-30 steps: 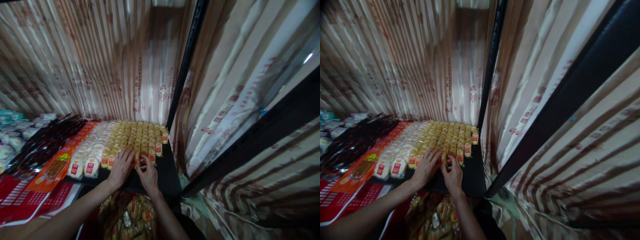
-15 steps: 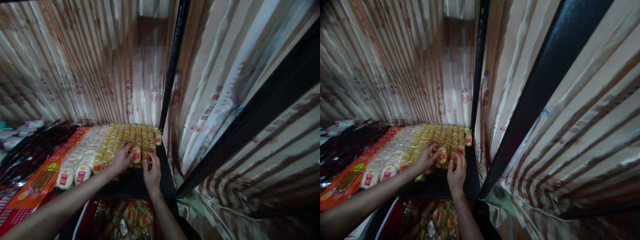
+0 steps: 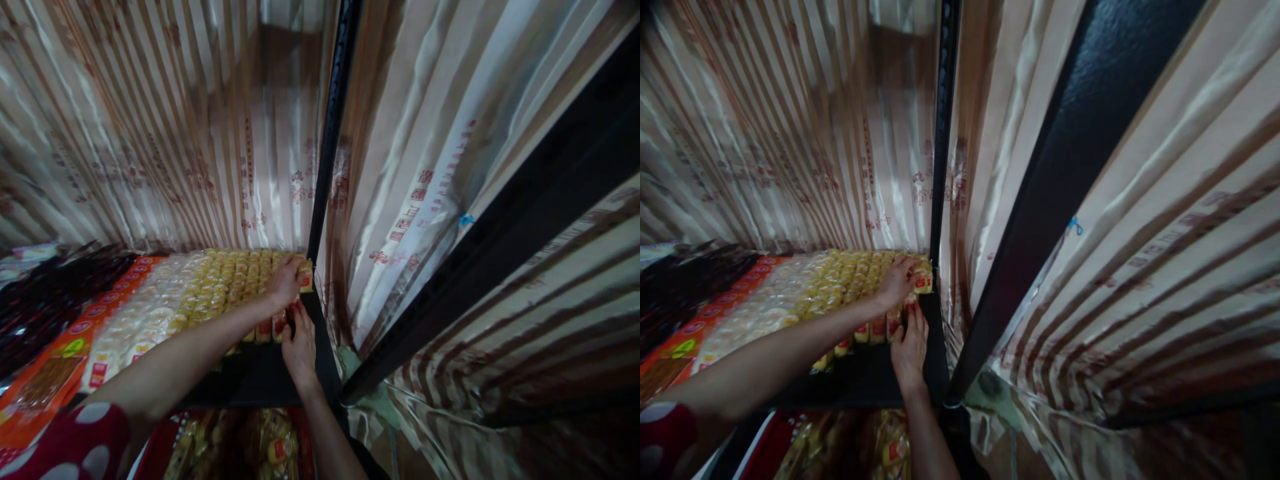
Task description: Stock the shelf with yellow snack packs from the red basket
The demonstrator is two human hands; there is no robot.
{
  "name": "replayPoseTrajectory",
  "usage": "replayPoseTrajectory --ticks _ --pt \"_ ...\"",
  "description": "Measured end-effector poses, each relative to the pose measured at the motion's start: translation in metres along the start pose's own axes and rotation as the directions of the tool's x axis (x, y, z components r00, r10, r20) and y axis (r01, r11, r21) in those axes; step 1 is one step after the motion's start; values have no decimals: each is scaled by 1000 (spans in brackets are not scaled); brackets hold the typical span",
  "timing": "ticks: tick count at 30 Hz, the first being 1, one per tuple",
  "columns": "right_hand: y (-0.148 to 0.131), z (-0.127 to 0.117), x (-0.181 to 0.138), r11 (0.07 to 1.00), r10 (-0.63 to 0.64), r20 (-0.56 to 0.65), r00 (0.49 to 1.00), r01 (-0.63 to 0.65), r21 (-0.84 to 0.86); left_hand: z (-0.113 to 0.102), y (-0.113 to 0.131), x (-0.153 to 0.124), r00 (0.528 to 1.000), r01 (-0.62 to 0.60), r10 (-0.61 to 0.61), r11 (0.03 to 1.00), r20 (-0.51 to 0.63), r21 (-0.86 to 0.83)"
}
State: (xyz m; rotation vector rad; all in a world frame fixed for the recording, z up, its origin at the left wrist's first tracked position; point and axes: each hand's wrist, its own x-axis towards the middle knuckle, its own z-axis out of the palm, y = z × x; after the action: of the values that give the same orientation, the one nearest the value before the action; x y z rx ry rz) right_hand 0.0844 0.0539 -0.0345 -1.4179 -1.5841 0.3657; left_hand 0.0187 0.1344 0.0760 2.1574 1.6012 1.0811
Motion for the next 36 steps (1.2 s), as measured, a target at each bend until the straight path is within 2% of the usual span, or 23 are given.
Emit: replayPoseTrajectory --ticks 3,9,12,20,29,33,36 --pt "0 -1 1 1000 6 5 1000 -6 4 14 0 10 998 -58 56 998 43 38" --pt "-3 -3 2 999 40 24 999 -40 -8 33 -7 14 988 -76 51 982 145 170" --pt "-5 -5 4 998 62 14 998 -62 15 37 -12 14 976 -99 43 961 215 257" --pt "-7 -6 6 994 85 -16 996 -84 77 39 -9 14 961 -191 66 859 268 474" --pt "-11 -13 9 992 87 -108 990 -76 105 43 -9 16 975 -148 37 847 221 510" --pt "-12 -16 10 990 84 -133 988 -68 122 38 -8 12 983 -150 87 880 160 450" --pt "-14 -17 9 982 61 -117 991 -38 185 25 -6 -7 990 -140 121 924 76 355"
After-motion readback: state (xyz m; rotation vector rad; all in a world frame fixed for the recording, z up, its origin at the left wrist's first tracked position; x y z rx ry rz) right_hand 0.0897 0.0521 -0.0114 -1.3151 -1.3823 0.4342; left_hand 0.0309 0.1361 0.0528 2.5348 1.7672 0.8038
